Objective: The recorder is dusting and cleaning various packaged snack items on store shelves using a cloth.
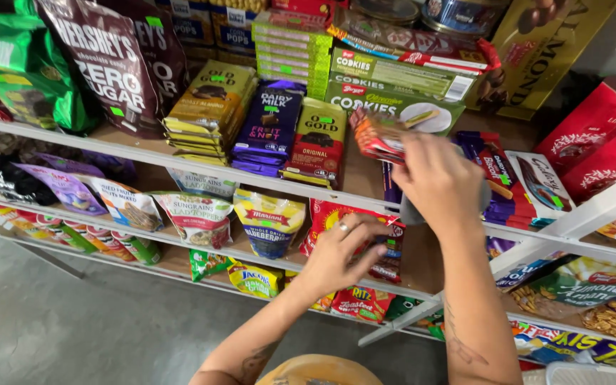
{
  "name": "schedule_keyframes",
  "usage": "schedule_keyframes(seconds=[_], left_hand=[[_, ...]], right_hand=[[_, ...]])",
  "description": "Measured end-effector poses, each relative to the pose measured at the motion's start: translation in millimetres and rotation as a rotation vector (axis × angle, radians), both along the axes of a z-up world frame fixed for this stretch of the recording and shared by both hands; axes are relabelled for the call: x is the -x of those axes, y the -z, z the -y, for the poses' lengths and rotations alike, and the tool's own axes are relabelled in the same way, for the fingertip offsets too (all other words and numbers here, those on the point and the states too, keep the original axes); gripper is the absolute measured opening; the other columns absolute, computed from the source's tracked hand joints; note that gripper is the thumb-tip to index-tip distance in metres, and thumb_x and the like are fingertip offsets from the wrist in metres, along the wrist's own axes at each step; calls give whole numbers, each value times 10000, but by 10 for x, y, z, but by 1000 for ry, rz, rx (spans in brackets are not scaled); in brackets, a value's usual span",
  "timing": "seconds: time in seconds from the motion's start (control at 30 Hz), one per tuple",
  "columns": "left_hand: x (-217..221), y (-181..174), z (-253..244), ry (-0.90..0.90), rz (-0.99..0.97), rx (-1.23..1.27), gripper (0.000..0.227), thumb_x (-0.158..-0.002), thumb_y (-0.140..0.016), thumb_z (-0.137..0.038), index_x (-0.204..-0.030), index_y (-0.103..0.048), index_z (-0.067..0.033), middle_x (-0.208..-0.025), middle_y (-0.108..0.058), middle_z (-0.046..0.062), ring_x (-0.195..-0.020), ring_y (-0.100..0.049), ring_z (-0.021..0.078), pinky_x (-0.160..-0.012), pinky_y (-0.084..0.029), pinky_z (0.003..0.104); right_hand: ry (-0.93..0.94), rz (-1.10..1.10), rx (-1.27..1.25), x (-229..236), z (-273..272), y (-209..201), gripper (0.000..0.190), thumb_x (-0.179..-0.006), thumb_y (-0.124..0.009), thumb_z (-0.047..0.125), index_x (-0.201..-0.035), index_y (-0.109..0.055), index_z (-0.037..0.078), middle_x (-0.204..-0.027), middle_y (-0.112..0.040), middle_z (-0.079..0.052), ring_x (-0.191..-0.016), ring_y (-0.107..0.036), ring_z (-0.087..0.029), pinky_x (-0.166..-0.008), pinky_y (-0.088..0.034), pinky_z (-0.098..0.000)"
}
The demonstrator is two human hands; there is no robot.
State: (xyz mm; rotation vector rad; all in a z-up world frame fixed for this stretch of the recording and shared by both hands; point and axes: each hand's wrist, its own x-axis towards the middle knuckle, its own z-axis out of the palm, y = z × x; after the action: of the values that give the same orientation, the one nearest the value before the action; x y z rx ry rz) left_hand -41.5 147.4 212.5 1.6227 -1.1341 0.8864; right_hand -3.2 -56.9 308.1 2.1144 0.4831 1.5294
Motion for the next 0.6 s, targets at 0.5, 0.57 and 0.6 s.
schedule_keyframes(seconds=[0.5, 0.57, 0.6], left_hand=[[239, 522, 427, 1298, -1463, -356, 915, -979, -259, -719, -1365, -561, 53, -1159, -683, 273, -1022, -704, 342, -858, -608, 395], [151, 1053, 731, 1318, -1827, -233, 967, -912, -386, -773, -1471, -479, 10, -1289, -617, 281, -1012, -682, 369, -872, -598, 491], [25, 1336, 931, 1323, -1845, -242, 967, -912, -386, -773, -1471, -479, 10, -1289, -617, 281, -1012, -682, 369, -872, -598, 491]], right_hand=[[-46, -817, -791, 2366, 878, 1321, 882, -436, -922, 269, -1262, -668, 91, -1165, -771, -12, -975, -749, -199, -796, -584, -305], [134, -781, -710, 2270, 778, 1714, 700, -655, -828, 277, -1302, -640, 87, -1224, -686, -104, -980, -698, -296, -814, -554, -398], [146, -789, -722, 2106, 756, 1861, 700, -655, -828, 277, -1302, -640, 87, -1224, -686, -104, -980, -698, -296, -814, -554, -398]])
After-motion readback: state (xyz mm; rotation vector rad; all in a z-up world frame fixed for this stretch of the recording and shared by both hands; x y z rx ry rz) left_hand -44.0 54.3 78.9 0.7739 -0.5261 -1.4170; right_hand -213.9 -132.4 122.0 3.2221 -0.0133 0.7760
